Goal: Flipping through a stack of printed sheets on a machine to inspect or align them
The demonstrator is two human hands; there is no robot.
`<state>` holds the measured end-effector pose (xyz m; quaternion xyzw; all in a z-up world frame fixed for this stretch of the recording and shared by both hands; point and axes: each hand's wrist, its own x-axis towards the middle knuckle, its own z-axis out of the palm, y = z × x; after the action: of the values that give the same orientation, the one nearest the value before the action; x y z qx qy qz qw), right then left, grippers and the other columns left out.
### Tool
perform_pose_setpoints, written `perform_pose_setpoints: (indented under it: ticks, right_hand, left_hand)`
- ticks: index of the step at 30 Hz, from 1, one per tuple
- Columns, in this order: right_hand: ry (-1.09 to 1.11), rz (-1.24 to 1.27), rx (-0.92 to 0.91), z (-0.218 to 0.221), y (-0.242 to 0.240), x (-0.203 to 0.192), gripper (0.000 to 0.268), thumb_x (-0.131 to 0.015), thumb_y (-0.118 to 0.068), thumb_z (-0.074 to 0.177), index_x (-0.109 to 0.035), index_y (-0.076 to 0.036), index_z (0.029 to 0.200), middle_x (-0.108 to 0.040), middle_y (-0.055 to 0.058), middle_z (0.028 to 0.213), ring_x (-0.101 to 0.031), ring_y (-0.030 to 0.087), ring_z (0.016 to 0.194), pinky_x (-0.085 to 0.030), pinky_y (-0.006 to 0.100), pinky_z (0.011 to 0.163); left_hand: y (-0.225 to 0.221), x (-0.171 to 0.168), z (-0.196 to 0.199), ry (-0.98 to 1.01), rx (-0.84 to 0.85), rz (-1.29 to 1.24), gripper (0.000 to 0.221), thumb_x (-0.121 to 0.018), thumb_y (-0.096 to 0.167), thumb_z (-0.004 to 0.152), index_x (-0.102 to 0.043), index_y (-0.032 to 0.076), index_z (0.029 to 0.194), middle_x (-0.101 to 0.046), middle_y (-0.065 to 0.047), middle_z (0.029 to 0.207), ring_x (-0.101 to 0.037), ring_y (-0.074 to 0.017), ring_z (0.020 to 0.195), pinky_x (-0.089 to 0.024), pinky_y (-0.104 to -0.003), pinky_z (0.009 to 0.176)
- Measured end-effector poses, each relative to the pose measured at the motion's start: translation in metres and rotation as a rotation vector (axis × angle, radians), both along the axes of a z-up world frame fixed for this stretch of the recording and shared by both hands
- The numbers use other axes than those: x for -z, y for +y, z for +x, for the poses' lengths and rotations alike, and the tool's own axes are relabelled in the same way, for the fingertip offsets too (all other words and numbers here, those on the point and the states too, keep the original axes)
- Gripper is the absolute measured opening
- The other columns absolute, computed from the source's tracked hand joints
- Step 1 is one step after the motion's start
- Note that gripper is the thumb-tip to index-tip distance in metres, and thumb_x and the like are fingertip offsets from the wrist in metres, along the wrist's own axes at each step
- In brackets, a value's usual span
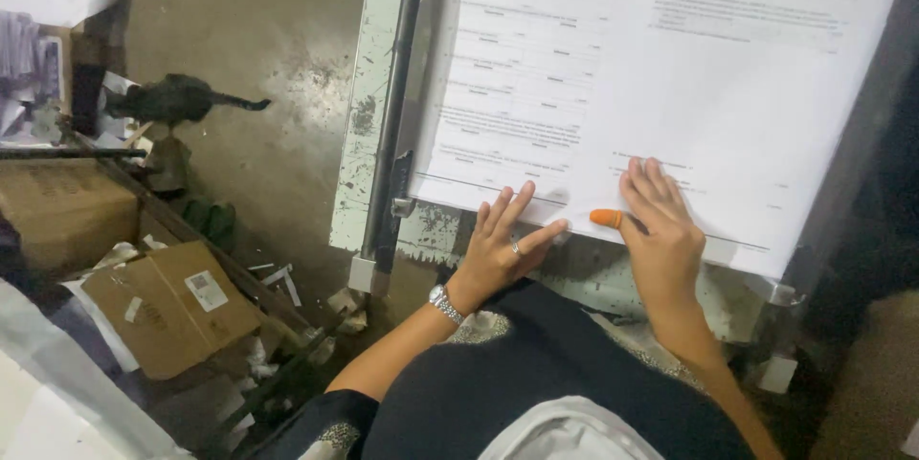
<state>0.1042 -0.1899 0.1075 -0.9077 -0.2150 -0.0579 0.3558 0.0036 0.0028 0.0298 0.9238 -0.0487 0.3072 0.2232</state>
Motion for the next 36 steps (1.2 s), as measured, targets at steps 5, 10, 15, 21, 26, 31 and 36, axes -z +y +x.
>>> perform_pose_setpoints:
  ticks: [5, 10, 15, 21, 26, 31, 36]
  right_hand:
    - [-0.046, -0.024, 0.023, 0.003, 0.002, -0.003, 0.035, -0.085, -0.013, 0.088, -0.076, -0.003, 0.121, -0.07, 0.016, 0.131, -0.06, 0.033, 0.13, -0.046, 0.042, 0.114]
    - [0.055, -0.015, -0.042, -0.001, -0.002, -0.011, 0.044, -0.084, -0.003, 0.082, -0.072, 0.001, 0.125, -0.066, 0.02, 0.134, -0.056, 0.037, 0.133, -0.043, 0.045, 0.117]
    - [-0.094, -0.049, 0.032, 0.0, 0.003, 0.004, 0.032, -0.087, -0.012, 0.086, -0.078, -0.004, 0.116, -0.073, 0.015, 0.127, -0.064, 0.032, 0.125, -0.049, 0.04, 0.111]
    - [-0.054, -0.055, -0.017, 0.003, -0.007, 0.002, 0.053, -0.093, -0.021, 0.075, -0.075, -0.003, 0.122, -0.069, 0.016, 0.132, -0.06, 0.033, 0.131, -0.045, 0.041, 0.116]
    - [-0.075, -0.045, -0.007, 0.008, -0.001, 0.007, 0.044, -0.089, -0.019, 0.081, -0.076, -0.004, 0.12, -0.07, 0.015, 0.131, -0.061, 0.032, 0.129, -0.046, 0.041, 0.115]
    - [-0.051, -0.009, -0.015, 0.004, -0.006, 0.005, 0.033, -0.084, -0.016, 0.089, -0.077, -0.006, 0.12, -0.071, 0.012, 0.131, -0.062, 0.03, 0.128, -0.047, 0.04, 0.113]
    - [-0.032, -0.037, -0.039, 0.0, -0.003, -0.004, 0.052, -0.089, -0.023, 0.08, -0.073, -0.001, 0.124, -0.069, 0.016, 0.134, -0.058, 0.034, 0.132, -0.046, 0.043, 0.115]
  left_hand:
    - [-0.002, -0.003, 0.001, 0.002, 0.008, -0.006, 0.054, -0.075, 0.036, 0.086, -0.061, 0.048, 0.136, -0.049, -0.009, 0.157, -0.032, -0.0278, 0.153, -0.006, -0.041, 0.128]
    - [-0.002, -0.001, -0.002, 0.018, 0.0, -0.019, 0.052, -0.075, 0.037, 0.086, -0.062, 0.049, 0.134, -0.05, -0.008, 0.157, -0.033, -0.0262, 0.153, -0.006, -0.041, 0.129]
    - [-0.001, -0.003, -0.001, 0.019, 0.001, -0.016, 0.051, -0.075, 0.036, 0.086, -0.062, 0.048, 0.134, -0.051, -0.008, 0.156, -0.035, -0.0268, 0.152, -0.007, -0.041, 0.128]
    - [0.001, -0.007, 0.0, 0.008, 0.035, -0.057, 0.051, -0.076, 0.032, 0.086, -0.064, 0.046, 0.134, -0.047, -0.009, 0.159, -0.028, -0.027, 0.155, -0.005, -0.041, 0.128]
    - [-0.001, -0.007, 0.002, 0.006, 0.009, -0.036, 0.048, -0.075, 0.036, 0.086, -0.065, 0.047, 0.132, -0.05, -0.008, 0.157, -0.032, -0.0264, 0.153, -0.006, -0.04, 0.128]
    - [0.001, -0.005, 0.001, -0.01, 0.018, -0.048, 0.047, -0.076, 0.034, 0.087, -0.066, 0.045, 0.132, -0.051, -0.01, 0.156, -0.034, -0.0282, 0.152, -0.006, -0.041, 0.128]
    - [-0.001, -0.002, 0.001, 0.006, 0.01, -0.033, 0.05, -0.076, 0.037, 0.087, -0.063, 0.048, 0.133, -0.051, -0.009, 0.156, -0.034, -0.028, 0.152, -0.006, -0.041, 0.128]
